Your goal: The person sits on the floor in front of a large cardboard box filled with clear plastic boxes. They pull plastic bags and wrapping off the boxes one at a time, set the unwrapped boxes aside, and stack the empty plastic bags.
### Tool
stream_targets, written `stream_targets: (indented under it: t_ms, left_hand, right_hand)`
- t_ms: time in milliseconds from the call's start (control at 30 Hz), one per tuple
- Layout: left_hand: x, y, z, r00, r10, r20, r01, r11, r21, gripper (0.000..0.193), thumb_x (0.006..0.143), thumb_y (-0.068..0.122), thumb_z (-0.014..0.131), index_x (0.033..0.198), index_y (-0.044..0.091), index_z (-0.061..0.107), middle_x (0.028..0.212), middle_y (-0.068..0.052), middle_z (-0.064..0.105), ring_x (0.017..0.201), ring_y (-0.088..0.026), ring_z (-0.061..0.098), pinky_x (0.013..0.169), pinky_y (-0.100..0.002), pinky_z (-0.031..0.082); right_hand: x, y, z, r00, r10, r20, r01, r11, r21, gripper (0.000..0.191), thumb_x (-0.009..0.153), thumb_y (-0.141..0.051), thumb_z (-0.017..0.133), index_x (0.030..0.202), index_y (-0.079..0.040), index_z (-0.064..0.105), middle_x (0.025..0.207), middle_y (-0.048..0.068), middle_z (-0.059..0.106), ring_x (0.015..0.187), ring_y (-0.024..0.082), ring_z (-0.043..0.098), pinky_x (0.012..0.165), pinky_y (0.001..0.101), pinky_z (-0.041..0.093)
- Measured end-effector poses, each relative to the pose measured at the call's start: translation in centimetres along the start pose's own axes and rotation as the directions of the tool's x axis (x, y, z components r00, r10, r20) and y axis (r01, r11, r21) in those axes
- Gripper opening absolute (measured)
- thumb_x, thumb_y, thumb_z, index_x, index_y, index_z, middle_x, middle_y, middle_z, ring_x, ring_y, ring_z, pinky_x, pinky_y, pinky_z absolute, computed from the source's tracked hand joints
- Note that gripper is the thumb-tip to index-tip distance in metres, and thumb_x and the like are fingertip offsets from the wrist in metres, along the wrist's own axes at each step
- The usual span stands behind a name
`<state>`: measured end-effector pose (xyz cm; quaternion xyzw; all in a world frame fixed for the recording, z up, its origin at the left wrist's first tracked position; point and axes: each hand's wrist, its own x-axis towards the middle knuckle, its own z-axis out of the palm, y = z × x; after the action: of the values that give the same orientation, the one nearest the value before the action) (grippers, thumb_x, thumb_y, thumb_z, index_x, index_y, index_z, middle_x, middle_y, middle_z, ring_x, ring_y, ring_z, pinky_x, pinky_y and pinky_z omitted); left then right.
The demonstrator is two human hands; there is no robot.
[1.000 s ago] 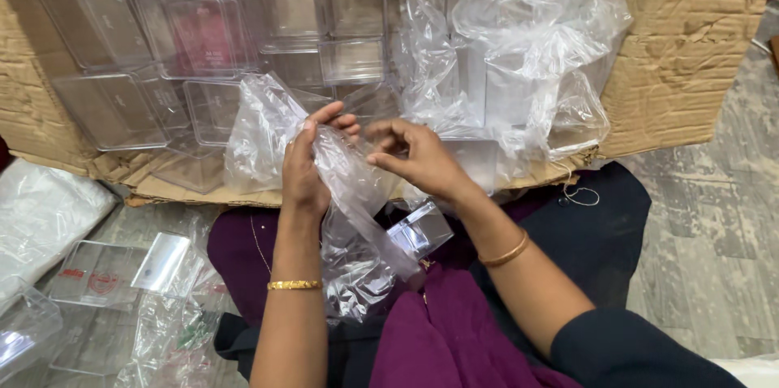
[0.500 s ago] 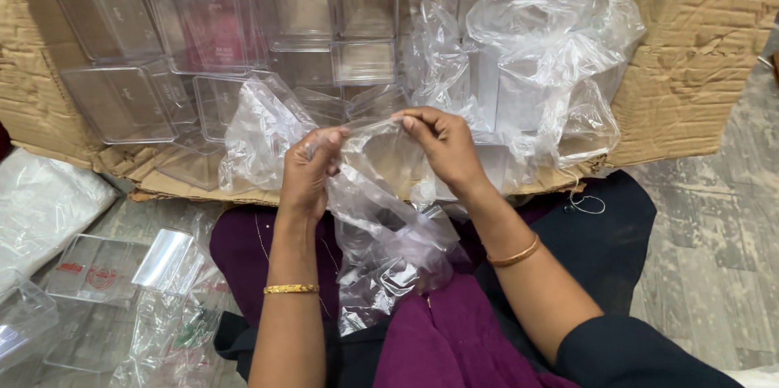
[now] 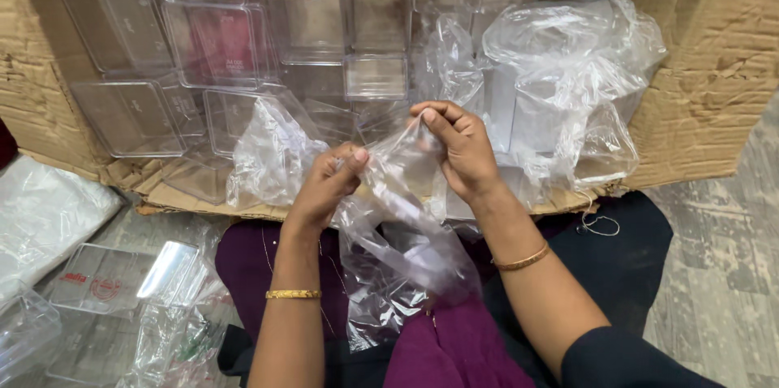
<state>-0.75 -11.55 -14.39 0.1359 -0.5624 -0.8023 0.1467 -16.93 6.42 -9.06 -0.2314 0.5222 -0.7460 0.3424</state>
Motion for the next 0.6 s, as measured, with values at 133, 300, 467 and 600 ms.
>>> stream_targets:
  t_ms: [133, 300, 467, 600]
  left_hand:
    - [1.1, 1.1, -1.8, 0.991, -0.041, -0.130, -0.008, 0.936, -0.351, 0.020, 0.095, 0.034, 0.065, 0.092, 0.015, 0.067, 0.085, 0.001, 0.064, 0.067, -0.008, 0.059, 0.059, -0.025, 0.049]
    - [3.1, 2.5, -4.4, 0.997, 0.027, -0.077, -0.022, 0.998, 0.065, 0.018, 0.092, 0.030, 0.071, 0.089, 0.015, 0.061, 0.081, 0.003, 0.062, 0.067, -0.009, 0.055, 0.056, -0.025, 0.041]
    - [7.0, 1.6, -3.3, 0.884, 0.445, -0.145, -0.124, 0.522, 0.844, 0.021, 0.091, 0.024, 0.067, 0.099, 0.004, 0.067, 0.094, -0.017, 0.075, 0.085, -0.036, 0.072, 0.076, -0.045, 0.055]
    - [9.1, 1.9, -1.8, 0.891, 0.419, -0.175, 0.018, 0.353, 0.935, 0.026, 0.089, 0.022, 0.065, 0.111, 0.008, 0.071, 0.094, -0.028, 0.070, 0.091, -0.048, 0.066, 0.079, -0.055, 0.052]
  right_hand:
    - [0.7, 0.3, -2.1, 0.955, 0.164, 0.246, -0.170, 0.986, 0.002, 0.040, 0.113, -0.031, 0.069, 0.089, 0.001, 0.074, 0.074, 0.005, 0.065, 0.060, 0.009, 0.057, 0.054, 0.0234, 0.048]
    - [1.3, -0.4, -3.3, 0.909, -0.160, 0.386, -0.038, 0.888, 0.459, 0.020, 0.099, -0.022, 0.068, 0.099, -0.003, 0.071, 0.089, 0.008, 0.070, 0.081, 0.015, 0.068, 0.073, 0.0291, 0.057]
    - [6.9, -0.3, -2.3, 0.970, -0.242, 0.027, 0.228, 0.861, -0.455, 0.013, 0.100, -0.005, 0.066, 0.112, 0.000, 0.066, 0.083, 0.009, 0.057, 0.071, 0.021, 0.050, 0.062, 0.0377, 0.040]
    - [9.7, 0.9, -1.5, 0.883, -0.452, 0.125, 0.296, 0.329, -0.897, 0.013, 0.099, -0.003, 0.058, 0.111, -0.005, 0.062, 0.092, 0.015, 0.070, 0.083, 0.031, 0.069, 0.073, 0.0441, 0.055]
